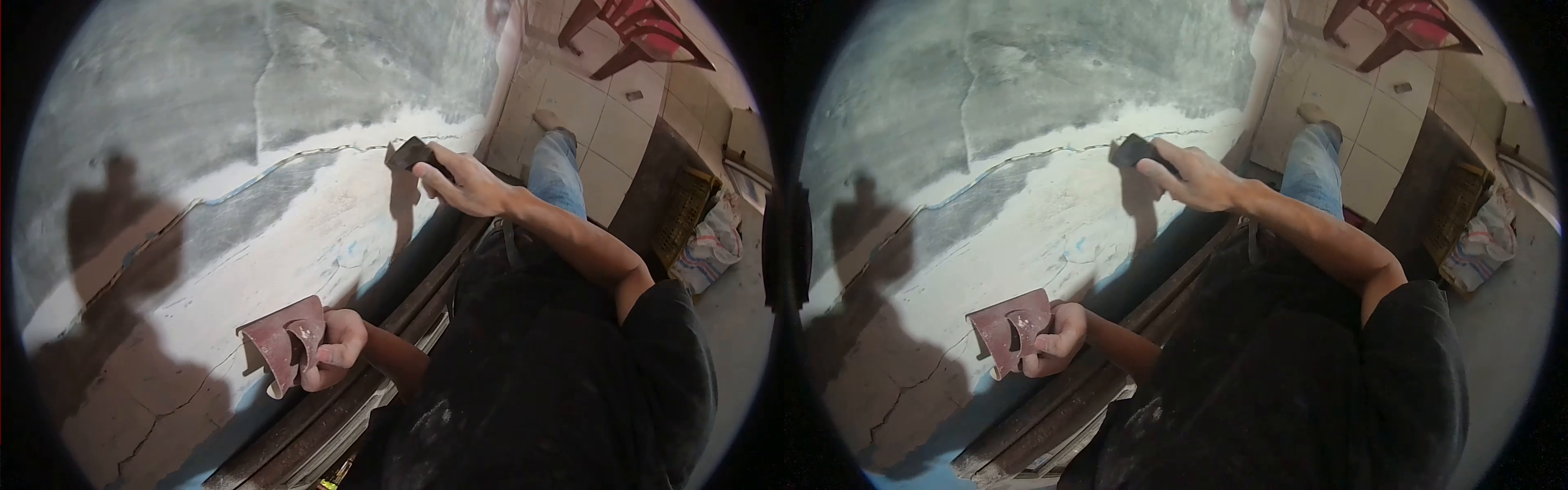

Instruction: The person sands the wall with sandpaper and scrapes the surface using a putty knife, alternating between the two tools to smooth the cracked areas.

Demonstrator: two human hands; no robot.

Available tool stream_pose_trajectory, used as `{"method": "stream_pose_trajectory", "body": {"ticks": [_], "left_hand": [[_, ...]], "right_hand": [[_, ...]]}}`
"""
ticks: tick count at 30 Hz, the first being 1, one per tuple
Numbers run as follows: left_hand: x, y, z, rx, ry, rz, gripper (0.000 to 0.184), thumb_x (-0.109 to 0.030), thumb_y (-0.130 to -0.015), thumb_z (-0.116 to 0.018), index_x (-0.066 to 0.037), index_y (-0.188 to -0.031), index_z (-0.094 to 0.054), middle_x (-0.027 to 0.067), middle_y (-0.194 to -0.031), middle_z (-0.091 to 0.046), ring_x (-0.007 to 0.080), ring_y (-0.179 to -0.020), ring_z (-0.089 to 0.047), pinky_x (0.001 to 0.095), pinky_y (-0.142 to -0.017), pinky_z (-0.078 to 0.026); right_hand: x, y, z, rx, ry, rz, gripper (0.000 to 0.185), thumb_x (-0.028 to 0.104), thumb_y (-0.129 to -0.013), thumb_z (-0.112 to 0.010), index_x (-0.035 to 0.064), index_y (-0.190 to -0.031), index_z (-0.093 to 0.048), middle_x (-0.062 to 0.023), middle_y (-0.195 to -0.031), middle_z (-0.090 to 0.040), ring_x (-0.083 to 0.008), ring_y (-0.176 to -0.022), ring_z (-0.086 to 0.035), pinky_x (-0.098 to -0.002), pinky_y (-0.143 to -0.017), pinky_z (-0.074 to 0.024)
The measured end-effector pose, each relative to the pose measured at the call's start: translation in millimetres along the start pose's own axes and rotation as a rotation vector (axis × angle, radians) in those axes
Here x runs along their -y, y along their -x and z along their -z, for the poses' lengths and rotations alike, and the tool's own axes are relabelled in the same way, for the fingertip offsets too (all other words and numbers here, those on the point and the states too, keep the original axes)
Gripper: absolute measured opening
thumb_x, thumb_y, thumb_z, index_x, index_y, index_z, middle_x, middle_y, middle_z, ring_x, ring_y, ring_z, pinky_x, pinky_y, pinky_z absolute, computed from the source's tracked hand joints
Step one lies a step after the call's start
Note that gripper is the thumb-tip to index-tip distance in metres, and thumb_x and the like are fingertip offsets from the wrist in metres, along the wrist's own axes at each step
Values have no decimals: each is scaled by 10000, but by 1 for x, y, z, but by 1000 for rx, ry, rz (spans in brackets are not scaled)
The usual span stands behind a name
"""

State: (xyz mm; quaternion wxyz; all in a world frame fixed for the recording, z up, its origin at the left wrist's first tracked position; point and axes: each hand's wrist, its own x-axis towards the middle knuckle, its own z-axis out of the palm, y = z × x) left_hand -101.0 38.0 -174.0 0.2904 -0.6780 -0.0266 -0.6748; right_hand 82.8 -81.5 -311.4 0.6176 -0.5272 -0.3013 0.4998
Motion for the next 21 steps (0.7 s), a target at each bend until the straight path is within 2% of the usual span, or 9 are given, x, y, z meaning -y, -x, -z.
{"method": "stream_pose_trajectory", "body": {"ticks": [3, 6, 10, 13, 16, 19, 21], "left_hand": [[0, -2, -7, 0, 131, 8, 211, -191, -798, -416, -60, -635, -383, 121, -664, -460, 227, -591, -469, 342, -489, -401], [7, 2, 1, 47, 105, -12, 193, -187, -809, -424, -45, -679, -416, 142, -710, -490, 240, -594, -510, 338, -477, -446], [4, 0, -2, 72, 112, -37, 188, -184, -815, -417, -43, -690, -416, 140, -718, -477, 241, -618, -510, 336, -481, -450], [7, 2, 1, 81, 135, 4, 187, -184, -822, -412, -40, -704, -420, 147, -722, -479, 250, -650, -515, 343, -495, -461], [4, 2, 4, 116, 107, 20, 188, -184, -832, -413, -32, -723, -425, 150, -729, -485, 255, -655, -522, 346, -501, -471], [1, -3, -6, 32, 42, -3, 216, -190, -801, -419, -53, -636, -398, 116, -641, -449, 234, -568, -461, 354, -492, -386], [2, -2, -5, 34, 50, 14, 217, -191, -806, -407, -53, -638, -398, 117, -643, -448, 235, -565, -461, 355, -491, -386]], "right_hand": [[-40, 3, 6, -124, 75, 7, 437, 411, -976, -447, -11, -935, -555, -48, -676, -519, -128, -655, -491, -311, -607, -416], [-49, 0, 11, -124, 112, -35, 540, 465, -961, -435, -49, -974, -601, -206, -805, -626, -277, -790, -589, -398, -750, -450], [-50, -8, 10, -110, 169, -92, 610, 568, -896, -480, -16, -881, -652, -145, -710, -638, -244, -731, -625, -367, -706, -475], [-38, -12, 8, -107, 196, -149, 596, 568, -886, -511, -6, -807, -652, -102, -642, -598, -181, -624, -568, -350, -620, -455], [-30, -11, 5, -138, 270, -136, 646, 651, -868, -436, 54, -864, -685, -38, -568, -614, -170, -648, -644, -343, -654, -498], [-33, -12, -2, -151, 193, -195, 665, 652, -861, -454, 27, -859, -681, -49, -562, -623, -172, -635, -653, -338, -642, -505], [-35, -13, -5, -166, 166, -178, 671, 650, -855, -469, 12, -859, -678, -61, -567, -629, -170, -620, -656, -332, -634, -507]]}}
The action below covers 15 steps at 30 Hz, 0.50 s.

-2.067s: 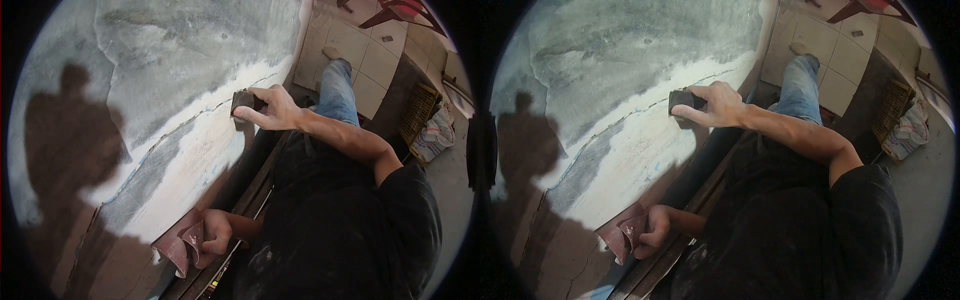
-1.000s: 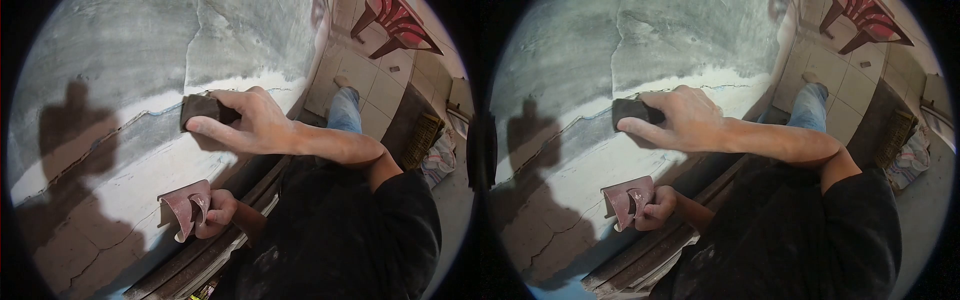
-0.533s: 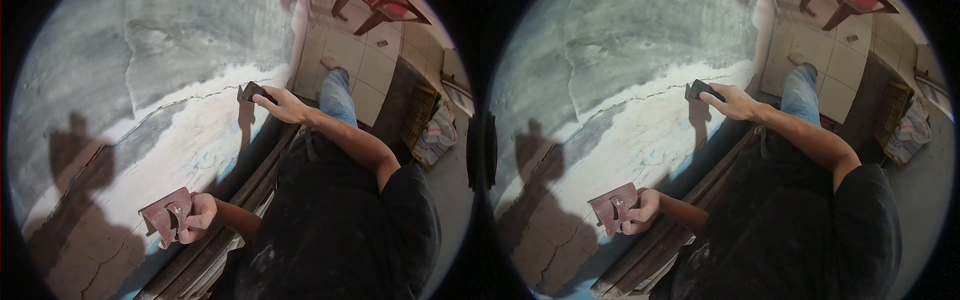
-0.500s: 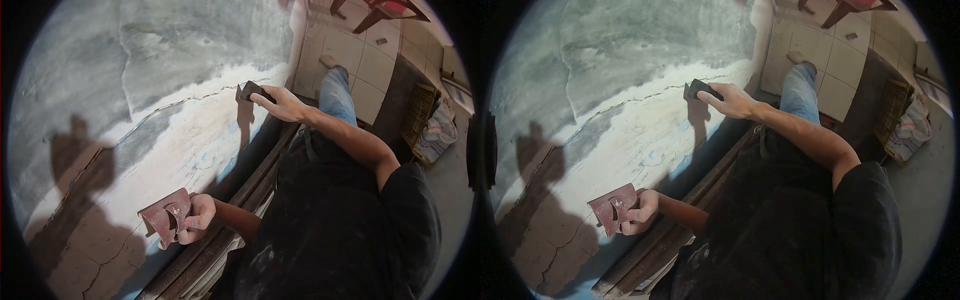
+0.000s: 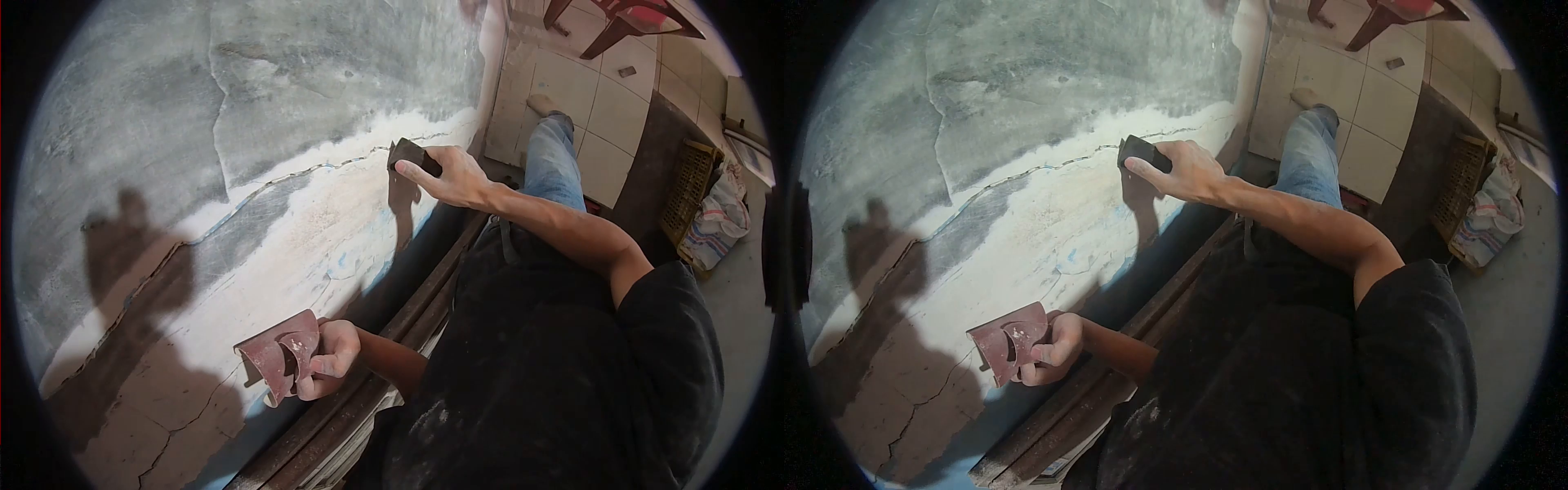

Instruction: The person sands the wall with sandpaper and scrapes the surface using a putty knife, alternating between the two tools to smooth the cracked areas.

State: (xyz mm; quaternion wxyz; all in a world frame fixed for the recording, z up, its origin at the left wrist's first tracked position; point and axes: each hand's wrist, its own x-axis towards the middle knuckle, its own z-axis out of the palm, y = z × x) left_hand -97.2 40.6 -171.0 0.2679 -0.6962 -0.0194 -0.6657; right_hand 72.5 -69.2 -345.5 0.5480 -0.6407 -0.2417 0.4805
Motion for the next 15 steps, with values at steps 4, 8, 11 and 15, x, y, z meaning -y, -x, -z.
{"method": "stream_pose_trajectory", "body": {"ticks": [4, 8, 11, 15], "left_hand": [[-2, 0, 5, 6, -131, -29, 214, -184, -811, -384, -56, -640, -388, 114, -645, -441, 235, -564, -457, 362, -490, -389], [2, -1, 6, 24, -55, -26, 208, -178, -815, -366, -62, -643, -374, 107, -645, -432, 228, -564, -449, 354, -493, -395], [-2, 0, 3, 9, -34, -6, 208, -178, -817, -365, -64, -643, -371, 106, -646, -432, 226, -569, -451, 347, -493, -402], [-1, 0, 3, -17, -4, 13, 212, -181, -815, -374, -65, -637, -372, 116, -653, -447, 232, -578, -473, 349, -485, -415]], "right_hand": [[6, 2, 2, 6, -30, -25, 675, 642, -851, -492, -8, -857, -673, -81, -567, -635, -169, -604, -659, -325, -613, -508], [3, 0, -2, -17, -28, 1, 663, 638, -851, -494, 1, -850, -677, -73, -560, -631, -167, -604, -657, -319, -601, -504], [5, -1, 1, -23, 7, 16, 654, 637, -851, -496, 10, -840, -681, -65, -559, -626, -162, -598, -653, -321, -586, -499], [4, -2, -3, -51, -6, 32, 647, 636, -850, -500, 16, -835, -684, -52, -555, -618, -152, -577, -638, -326, -565, -494]]}}
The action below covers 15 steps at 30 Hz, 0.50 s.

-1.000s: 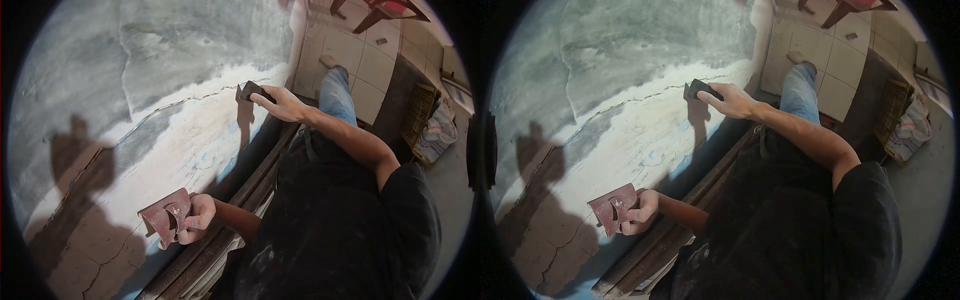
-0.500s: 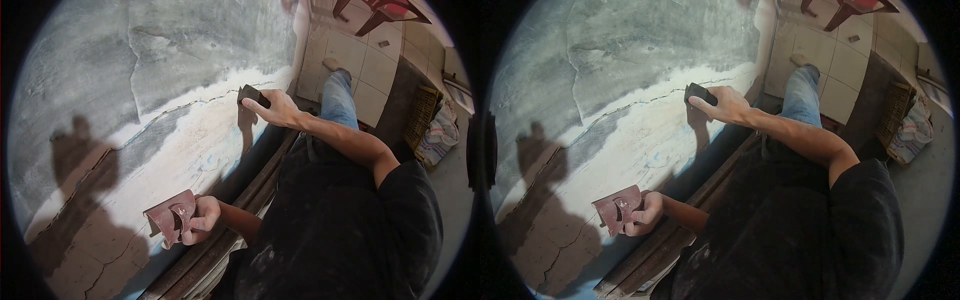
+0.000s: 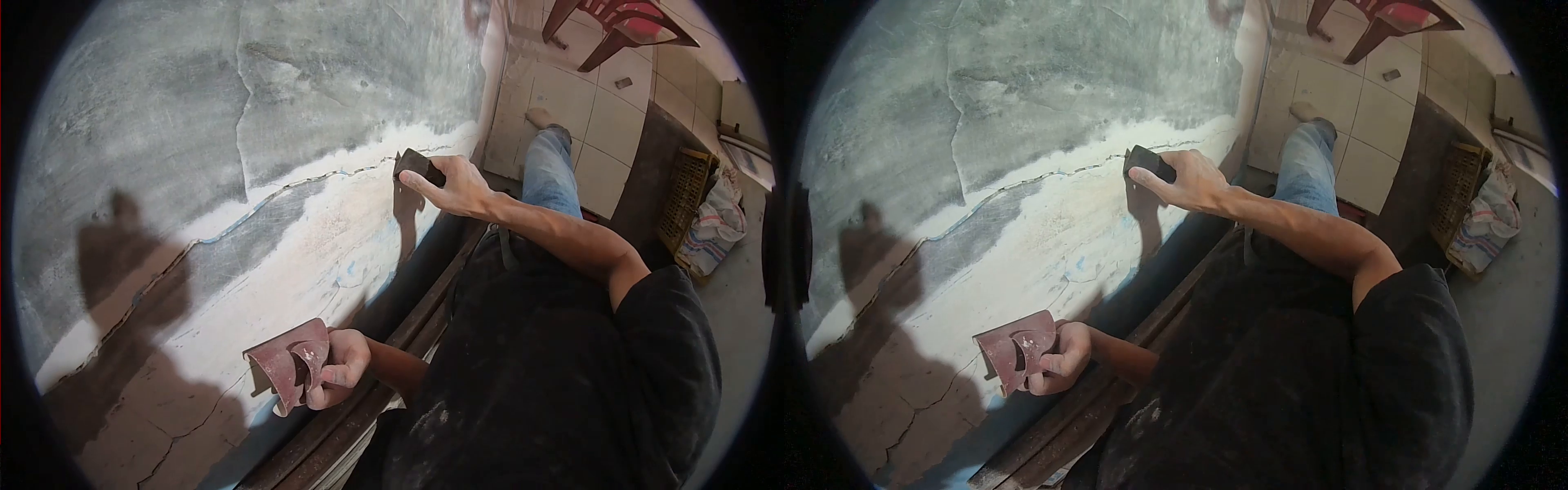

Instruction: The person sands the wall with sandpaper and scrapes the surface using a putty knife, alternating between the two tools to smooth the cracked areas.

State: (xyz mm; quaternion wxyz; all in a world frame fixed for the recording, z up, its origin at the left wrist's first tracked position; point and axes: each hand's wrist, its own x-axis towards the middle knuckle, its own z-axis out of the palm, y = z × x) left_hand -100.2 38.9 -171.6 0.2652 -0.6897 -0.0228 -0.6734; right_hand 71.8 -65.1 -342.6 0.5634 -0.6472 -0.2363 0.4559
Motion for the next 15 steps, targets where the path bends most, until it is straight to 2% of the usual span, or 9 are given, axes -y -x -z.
{"method": "stream_pose_trajectory", "body": {"ticks": [5, 10, 15], "left_hand": [[7, 4, 12, 88, 146, -1, 221, -202, -861, -446, -51, -710, -388, 179, -784, -485, 278, -667, -550, 362, -532, -517], [8, 4, 12, 91, 135, -20, 236, -207, -867, -445, -46, -703, -390, 177, -764, -490, 278, -675, -551, 358, -538, -514], [5, 4, 8, 60, 96, -34, 228, -204, -853, -451, -47, -692, -412, 173, -753, -507, 270, -683, -531, 362, -543, -464]], "right_hand": [[-6, -3, -4, -6, -42, 59, 637, 630, -853, -504, 20, -836, -687, -45, -548, -611, -144, -555, -621, -315, -548, -488], [-7, -6, -5, -1, -52, 86, 619, 621, -856, -509, 30, -840, -692, -42, -540, -604, -141, -550, -618, -313, -540, -484], [6, -4, 0, -5, 8, 103, 609, 612, -856, -522, 28, -850, -695, -52, -550, -611, -146, -550, -617, -320, -542, -481]]}}
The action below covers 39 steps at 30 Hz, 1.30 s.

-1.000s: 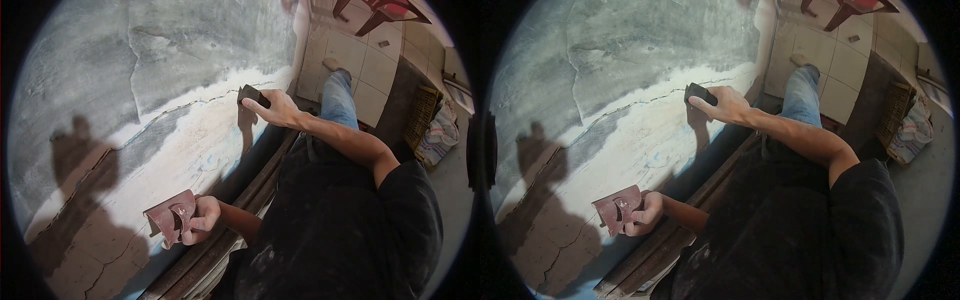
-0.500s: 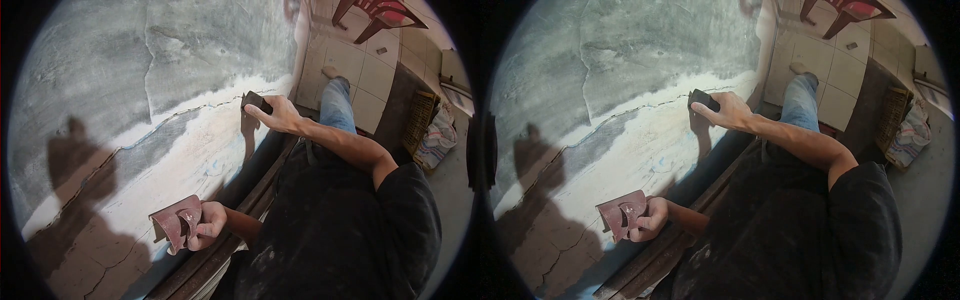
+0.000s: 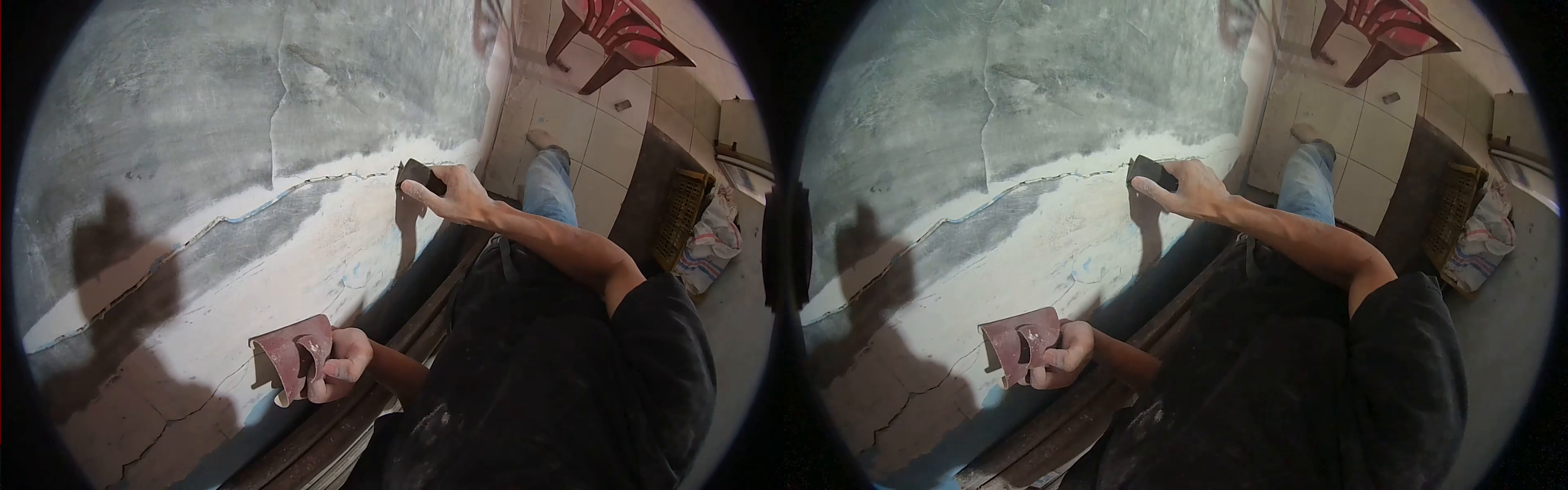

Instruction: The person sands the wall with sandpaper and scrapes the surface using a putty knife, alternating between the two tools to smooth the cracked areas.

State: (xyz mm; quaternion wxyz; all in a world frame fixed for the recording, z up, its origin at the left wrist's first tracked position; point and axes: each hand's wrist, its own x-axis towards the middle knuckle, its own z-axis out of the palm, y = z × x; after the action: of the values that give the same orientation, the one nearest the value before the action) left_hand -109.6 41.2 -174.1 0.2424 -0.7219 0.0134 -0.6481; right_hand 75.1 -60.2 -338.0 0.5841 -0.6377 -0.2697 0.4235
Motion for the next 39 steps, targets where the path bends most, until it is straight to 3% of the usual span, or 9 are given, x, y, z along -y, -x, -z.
{"method": "stream_pose_trajectory", "body": {"ticks": [7, 10, 13, 16, 19, 22, 28, 31, 39], "left_hand": [[-2, -6, -9, -47, -76, -44, 246, -199, -843, -416, -33, -662, -418, 117, -658, -481, 237, -625, -496, 321, -500, -421], [-8, -7, -14, -65, -60, 1, 251, -206, -849, -417, -30, -669, -423, 131, -688, -493, 243, -657, -498, 330, -519, -423], [-8, -5, -14, -79, -44, 35, 254, -207, -853, -412, -24, -678, -432, 148, -728, -510, 252, -672, -504, 344, -519, -425], [-7, -4, -14, -76, -53, 35, 254, -207, -853, -411, -24, -679, -434, 151, -735, -514, 254, -676, -506, 344, -523, -427], [-8, -6, -11, -69, -59, 40, 254, -208, -854, -410, -24, -681, -436, 153, -743, -517, 256, -680, -508, 344, -527, -429], [-10, -3, -10, -60, -62, 54, 254, -208, -855, -409, -24, -682, -438, 156, -751, -520, 258, -684, -510, 345, -531, -431], [-6, -5, -2, -30, -133, 16, 252, -215, -852, -412, -26, -690, -449, 157, -747, -531, 267, -698, -519, 350, -554, -440], [-14, -9, -11, -115, -67, 105, 220, -204, -833, -465, -55, -679, -416, 131, -699, -496, 260, -716, -495, 351, -619, -409], [-13, -5, -4, -92, -167, 115, 232, -205, -846, -395, -40, -695, -453, 150, -697, -543, 267, -660, -522, 373, -573, -429]], "right_hand": [[2, -4, -6, -31, 52, 53, 605, 629, -834, -536, 46, -852, -699, -61, -552, -610, -165, -548, -613, -341, -568, -484], [20, 3, 4, -12, 138, 44, 501, 492, -890, -573, 9, -845, -698, -60, -617, -637, -106, -551, -566, -302, -508, -455], [17, 3, -2, -9, -31, 10, 614, 639, -820, -545, 45, -845, -698, -56, -542, -610, -159, -540, -618, -336, -558, -489], [18, 2, -3, -14, -2, 12, 643, 648, -824, -533, 25, -838, -695, -52, -529, -606, -156, -506, -606, -336, -543, -490], [30, 4, 0, -9, 52, 29, 541, 508, -881, -577, -18, -826, -688, -60, -601, -629, -105, -536, -570, -286, -487, -452], [32, 3, -5, -6, -56, 60, 651, 636, -832, -537, 3, -821, -689, -50, -525, -604, -140, -502, -604, -321, -517, -485], [61, 11, -2, -21, -44, 53, 632, 606, -841, -553, -11, -794, -679, -60, -525, -601, -143, -496, -603, -312, -502, -481], [66, 12, -8, -34, -111, 24, 512, 470, -884, -600, -25, -765, -661, -16, -584, -579, -65, -540, -502, -263, -454, -387], [90, 14, -12, -69, -181, 138, 502, 461, -889, -597, -18, -749, -653, -21, -574, -569, -68, -514, -508, -250, -421, -375]]}}
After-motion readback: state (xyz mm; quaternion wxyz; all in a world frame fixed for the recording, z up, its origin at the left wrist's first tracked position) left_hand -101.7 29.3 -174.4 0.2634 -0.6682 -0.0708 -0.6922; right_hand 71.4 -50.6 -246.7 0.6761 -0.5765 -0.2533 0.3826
